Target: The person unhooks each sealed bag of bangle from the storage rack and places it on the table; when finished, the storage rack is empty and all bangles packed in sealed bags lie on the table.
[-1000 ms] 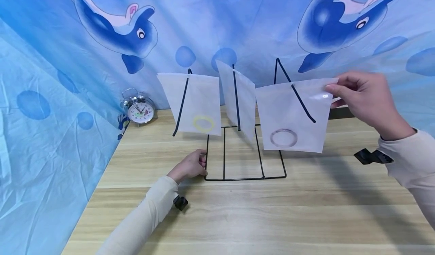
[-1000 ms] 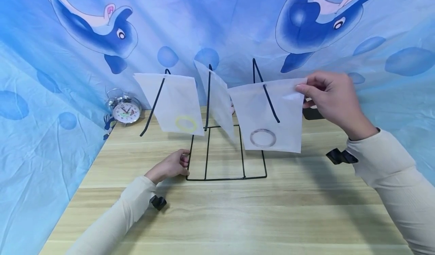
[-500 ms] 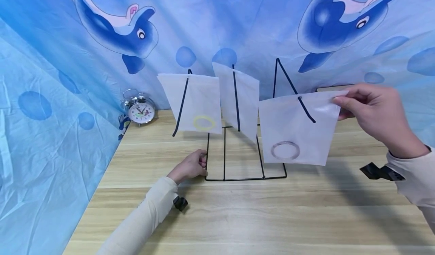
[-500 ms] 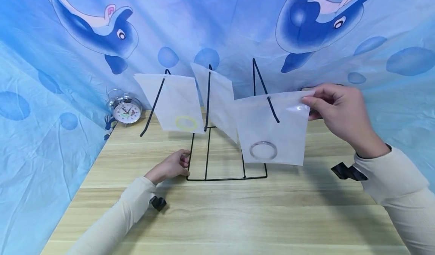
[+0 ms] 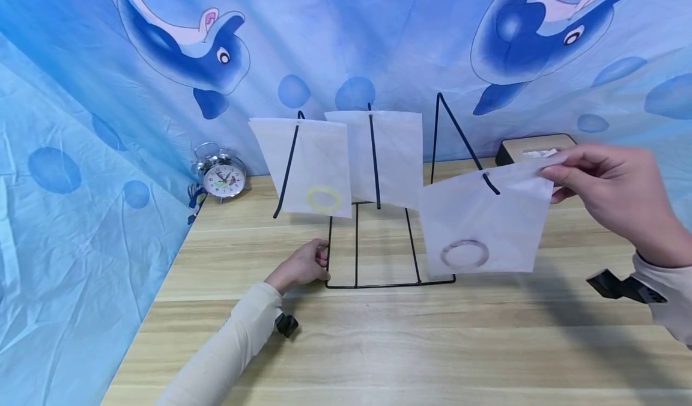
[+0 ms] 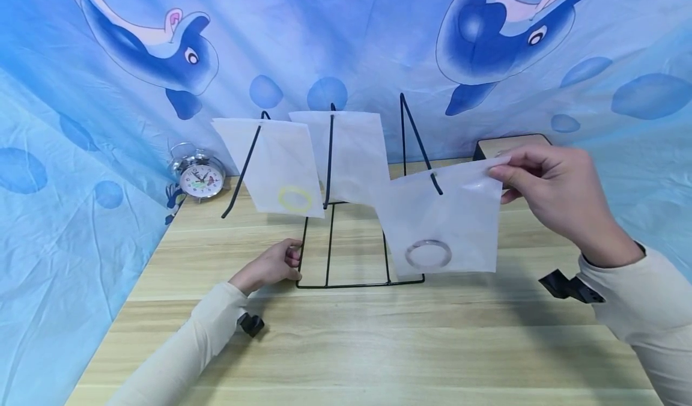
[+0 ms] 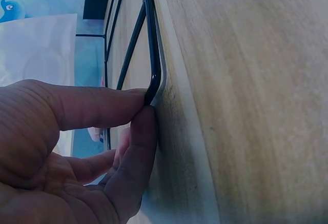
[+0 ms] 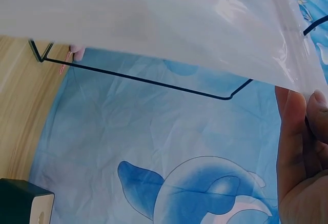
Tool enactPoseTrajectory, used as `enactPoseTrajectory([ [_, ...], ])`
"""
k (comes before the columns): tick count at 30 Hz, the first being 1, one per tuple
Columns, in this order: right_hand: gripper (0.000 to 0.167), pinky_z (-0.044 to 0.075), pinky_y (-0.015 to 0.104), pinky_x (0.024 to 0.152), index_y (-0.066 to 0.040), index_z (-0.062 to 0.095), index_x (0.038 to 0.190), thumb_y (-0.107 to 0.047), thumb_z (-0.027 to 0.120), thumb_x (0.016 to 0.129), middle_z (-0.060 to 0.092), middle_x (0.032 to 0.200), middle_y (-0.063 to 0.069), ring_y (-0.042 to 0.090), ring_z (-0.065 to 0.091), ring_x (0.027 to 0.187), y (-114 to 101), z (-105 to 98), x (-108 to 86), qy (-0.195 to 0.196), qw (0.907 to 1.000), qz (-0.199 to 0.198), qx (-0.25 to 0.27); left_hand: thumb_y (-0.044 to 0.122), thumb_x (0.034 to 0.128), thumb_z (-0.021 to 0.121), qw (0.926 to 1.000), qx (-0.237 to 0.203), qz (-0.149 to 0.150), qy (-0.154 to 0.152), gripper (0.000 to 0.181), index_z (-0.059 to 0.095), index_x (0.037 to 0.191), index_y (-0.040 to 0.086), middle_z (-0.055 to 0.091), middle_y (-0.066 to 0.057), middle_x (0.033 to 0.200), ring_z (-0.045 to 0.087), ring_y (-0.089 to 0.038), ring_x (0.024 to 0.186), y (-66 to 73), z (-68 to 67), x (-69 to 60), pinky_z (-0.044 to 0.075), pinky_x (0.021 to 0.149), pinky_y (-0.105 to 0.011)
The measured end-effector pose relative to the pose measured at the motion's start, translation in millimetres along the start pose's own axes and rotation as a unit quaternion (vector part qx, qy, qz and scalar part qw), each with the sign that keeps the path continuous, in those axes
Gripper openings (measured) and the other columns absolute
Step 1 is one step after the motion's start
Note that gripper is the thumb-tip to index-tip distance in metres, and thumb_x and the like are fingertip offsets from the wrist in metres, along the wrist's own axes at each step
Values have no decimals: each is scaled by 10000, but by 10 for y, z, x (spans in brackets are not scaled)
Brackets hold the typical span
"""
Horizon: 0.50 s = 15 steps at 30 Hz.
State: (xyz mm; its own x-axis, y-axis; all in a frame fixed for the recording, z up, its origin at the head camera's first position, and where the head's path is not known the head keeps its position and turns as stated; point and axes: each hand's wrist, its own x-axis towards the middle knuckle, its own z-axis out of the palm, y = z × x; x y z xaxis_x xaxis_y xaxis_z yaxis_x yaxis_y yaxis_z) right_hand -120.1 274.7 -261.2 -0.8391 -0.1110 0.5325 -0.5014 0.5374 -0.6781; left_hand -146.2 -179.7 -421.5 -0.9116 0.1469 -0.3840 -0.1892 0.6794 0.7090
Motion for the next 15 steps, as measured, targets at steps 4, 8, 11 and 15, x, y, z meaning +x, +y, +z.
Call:
enactPoseTrajectory([
  [4, 112, 512, 123, 582, 65, 720, 937, 138, 642, 906, 677, 852, -151, 2, 635, 600, -12, -31, -50, -36, 9997, -149, -172, -123, 741, 770, 10000, 46, 2, 7, 815, 418, 1468, -15, 556, -74, 1046, 555, -203, 945, -6, -1, -3, 472, 880, -380],
  [8, 165, 507, 114, 591, 57, 721, 922, 189, 630, 883, 684, 864, -146, 1, 633, 606, 0, -80, -97, -86, 9995, -266, -125, -111, 743, 774, 10000, 90, -6, 13, 819, 418, 1474, -9, 559, -68, 1048, 557, -200, 949, -8, -5, -12, 468, 890, -380],
  [11, 174, 508, 115, 594, 62, 723, 913, 200, 622, 878, 702, 874, -125, 8, 640, 619, 38, -120, -138, -112, 9993, -268, 235, -112, 746, 772, 10000, 64, -4, 7, 816, 419, 1474, -8, 555, -69, 1043, 553, -203, 945, -4, -9, -17, 470, 881, -376],
  [15, 149, 508, 118, 591, 75, 721, 904, 186, 624, 878, 715, 865, -107, 15, 645, 614, 69, -140, -189, -104, 9984, -338, 439, -106, 752, 771, 10000, 65, 5, -2, 804, 419, 1469, -15, 550, -71, 1026, 548, -205, 928, 5, -17, -20, 475, 865, -376],
])
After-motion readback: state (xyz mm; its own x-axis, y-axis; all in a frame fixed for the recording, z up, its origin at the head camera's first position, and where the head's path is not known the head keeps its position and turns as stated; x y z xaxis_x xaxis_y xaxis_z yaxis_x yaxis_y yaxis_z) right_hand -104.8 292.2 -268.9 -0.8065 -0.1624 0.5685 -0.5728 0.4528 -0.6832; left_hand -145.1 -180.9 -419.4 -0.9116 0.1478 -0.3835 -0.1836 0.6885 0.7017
